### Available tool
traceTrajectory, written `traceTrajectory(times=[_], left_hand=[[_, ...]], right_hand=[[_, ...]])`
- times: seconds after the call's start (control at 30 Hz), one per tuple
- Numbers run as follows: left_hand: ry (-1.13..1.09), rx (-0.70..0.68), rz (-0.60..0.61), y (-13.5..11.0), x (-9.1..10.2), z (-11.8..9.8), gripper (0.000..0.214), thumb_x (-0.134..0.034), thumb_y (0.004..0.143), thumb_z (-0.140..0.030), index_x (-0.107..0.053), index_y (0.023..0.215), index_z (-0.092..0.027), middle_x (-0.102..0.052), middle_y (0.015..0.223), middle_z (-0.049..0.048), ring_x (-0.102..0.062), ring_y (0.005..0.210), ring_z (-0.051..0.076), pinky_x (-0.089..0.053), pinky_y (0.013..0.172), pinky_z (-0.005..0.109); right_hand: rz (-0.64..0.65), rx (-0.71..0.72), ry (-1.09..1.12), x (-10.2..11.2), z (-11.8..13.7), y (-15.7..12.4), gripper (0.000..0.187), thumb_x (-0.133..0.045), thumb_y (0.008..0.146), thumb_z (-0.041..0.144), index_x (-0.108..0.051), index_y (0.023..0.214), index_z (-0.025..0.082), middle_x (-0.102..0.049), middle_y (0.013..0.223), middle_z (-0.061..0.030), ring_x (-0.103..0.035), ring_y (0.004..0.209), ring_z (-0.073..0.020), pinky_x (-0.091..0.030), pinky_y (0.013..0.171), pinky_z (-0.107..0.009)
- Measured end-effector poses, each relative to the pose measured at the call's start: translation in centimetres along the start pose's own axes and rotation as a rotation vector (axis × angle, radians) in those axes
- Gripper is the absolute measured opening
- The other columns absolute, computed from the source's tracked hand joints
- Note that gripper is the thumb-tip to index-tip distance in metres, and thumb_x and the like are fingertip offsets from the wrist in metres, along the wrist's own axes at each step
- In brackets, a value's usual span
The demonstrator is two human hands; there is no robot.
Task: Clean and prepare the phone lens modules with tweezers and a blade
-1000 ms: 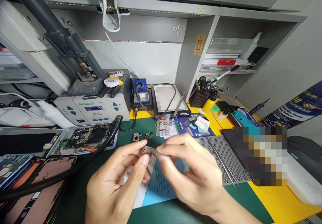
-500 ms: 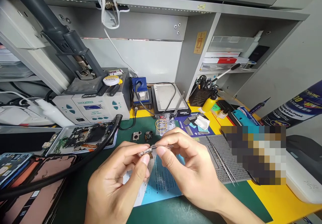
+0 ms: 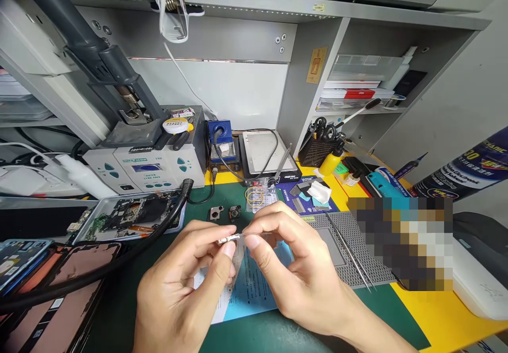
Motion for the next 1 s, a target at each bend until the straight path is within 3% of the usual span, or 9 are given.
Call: traceTrajectory(times=[0.13, 0.27, 0.47, 0.77, 1.0], left_hand=[[0.018, -0.034, -0.022, 0.0, 0.1, 0.0, 0.019, -0.064, 0.091, -0.011, -0.074, 0.103, -0.021, -0.069, 0.093, 0.0005, -0.068, 0.064, 0.01, -0.058, 0.058, 0.019], [0.091, -0.144, -0.066, 0.1, 0.3, -0.2, 0.025, -0.061, 0.09, -0.006, -0.074, 0.106, -0.021, -0.07, 0.097, 0.0034, -0.072, 0.081, 0.014, -0.059, 0.067, 0.02], [0.139, -0.171, -0.077, -0.2, 0.4, -0.2, 0.028, -0.06, 0.091, -0.005, -0.073, 0.108, -0.022, -0.068, 0.099, 0.002, -0.07, 0.085, 0.012, -0.057, 0.069, 0.017], [0.104, -0.16, -0.067, -0.1, 0.3, -0.4, 0.028, -0.061, 0.089, -0.003, -0.073, 0.107, -0.022, -0.067, 0.096, 0.0019, -0.069, 0.079, 0.011, -0.057, 0.065, 0.018], [0.025, -0.122, -0.127, -0.1, -0.2, -0.8, 0.024, -0.061, 0.088, -0.005, -0.076, 0.098, -0.021, -0.069, 0.088, 0.0014, -0.068, 0.072, 0.011, -0.055, 0.06, 0.018]], right_hand=[[-0.051, 0.22, -0.147, 0.1, 0.4, 0.0, 0.025, -0.063, 0.087, 0.0, -0.068, 0.105, 0.017, -0.067, 0.087, -0.0051, -0.066, 0.079, -0.0165, -0.057, 0.068, -0.029], [-0.033, 0.395, -0.383, 0.1, 1.0, -0.2, 0.032, -0.065, 0.083, -0.003, -0.07, 0.109, 0.015, -0.07, 0.088, -0.0059, -0.072, 0.074, -0.0152, -0.059, 0.064, -0.025], [-0.071, 0.43, -0.6, 0.4, 1.2, -0.7, 0.024, -0.067, 0.087, 0.003, -0.074, 0.103, 0.02, -0.07, 0.088, -0.0038, -0.072, 0.069, -0.0118, -0.058, 0.062, -0.022], [-0.088, 0.419, -0.66, 0.5, 1.2, -1.0, 0.026, -0.065, 0.088, 0.003, -0.075, 0.102, 0.022, -0.071, 0.091, -0.0039, -0.07, 0.066, -0.0105, -0.059, 0.063, -0.021], [-0.075, 0.405, -0.663, 0.4, 1.2, -0.8, 0.026, -0.066, 0.087, 0.002, -0.075, 0.103, 0.021, -0.071, 0.09, -0.0046, -0.072, 0.07, -0.0118, -0.058, 0.062, -0.02]])
Point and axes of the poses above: each hand's wrist, its own y-axis towards the middle knuckle, its own x-axis out of the back of the hand, z = x × y, the point moved 2 cm from there along y, towards the middle knuckle
